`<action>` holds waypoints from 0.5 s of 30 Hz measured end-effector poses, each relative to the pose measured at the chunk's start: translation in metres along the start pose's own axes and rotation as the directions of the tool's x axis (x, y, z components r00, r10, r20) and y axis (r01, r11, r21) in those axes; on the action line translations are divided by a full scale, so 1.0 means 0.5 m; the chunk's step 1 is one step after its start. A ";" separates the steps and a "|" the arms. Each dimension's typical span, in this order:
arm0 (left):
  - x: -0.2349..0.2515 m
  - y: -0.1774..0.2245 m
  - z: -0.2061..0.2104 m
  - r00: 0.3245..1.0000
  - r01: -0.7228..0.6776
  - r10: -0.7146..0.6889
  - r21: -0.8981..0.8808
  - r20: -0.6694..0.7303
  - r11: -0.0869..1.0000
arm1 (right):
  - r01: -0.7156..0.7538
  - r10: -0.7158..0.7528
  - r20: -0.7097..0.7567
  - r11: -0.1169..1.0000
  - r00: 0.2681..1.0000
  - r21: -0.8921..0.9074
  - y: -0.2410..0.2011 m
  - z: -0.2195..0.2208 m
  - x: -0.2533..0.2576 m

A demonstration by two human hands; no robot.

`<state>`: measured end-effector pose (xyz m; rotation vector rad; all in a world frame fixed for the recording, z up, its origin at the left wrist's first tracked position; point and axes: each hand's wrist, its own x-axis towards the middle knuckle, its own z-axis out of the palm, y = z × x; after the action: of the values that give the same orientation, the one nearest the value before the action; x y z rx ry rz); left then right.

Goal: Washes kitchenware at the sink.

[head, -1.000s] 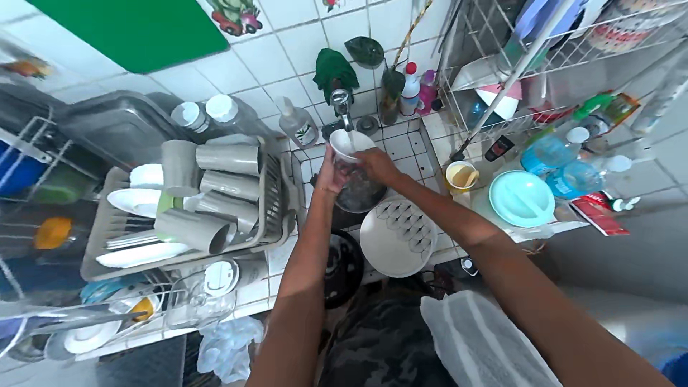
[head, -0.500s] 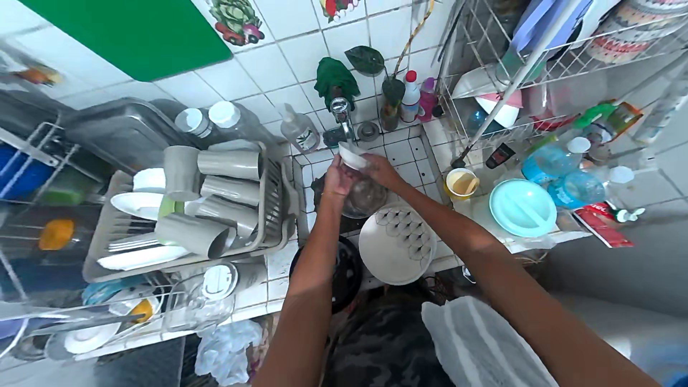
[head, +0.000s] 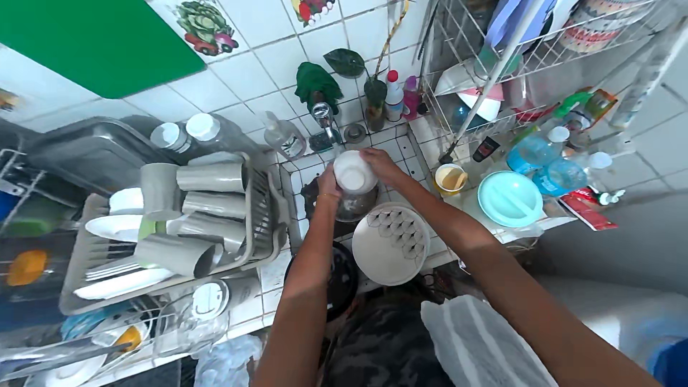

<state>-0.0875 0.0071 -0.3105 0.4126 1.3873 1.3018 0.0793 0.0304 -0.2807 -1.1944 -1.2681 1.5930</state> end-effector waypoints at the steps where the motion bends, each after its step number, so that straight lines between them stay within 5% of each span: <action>1: -0.008 0.005 0.015 1.000 0.012 -0.013 0.087 0.015 0.996 | 0.017 -0.018 -0.020 0.999 1.000 -0.051 -0.007 -0.016 -0.012; 5: -0.013 0.028 0.055 0.970 0.085 -0.129 0.209 0.205 0.974 | 0.067 -0.094 -0.139 0.980 0.986 -0.185 -0.074 -0.106 -0.106; 11: 0.002 0.056 0.037 0.955 0.096 -0.177 0.317 0.238 0.944 | -0.014 -0.075 -0.508 0.986 0.858 -0.169 -0.146 -0.327 -0.276; 15: 0.010 0.055 0.019 0.939 0.133 -0.226 0.331 0.261 0.934 | -0.017 -0.361 -0.614 0.853 0.702 -0.521 -0.171 -0.407 -0.314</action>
<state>-0.0923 0.0244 -0.2872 0.6480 1.3394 0.8320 0.3189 -0.0451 -0.1789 -1.7098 -1.2313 0.5308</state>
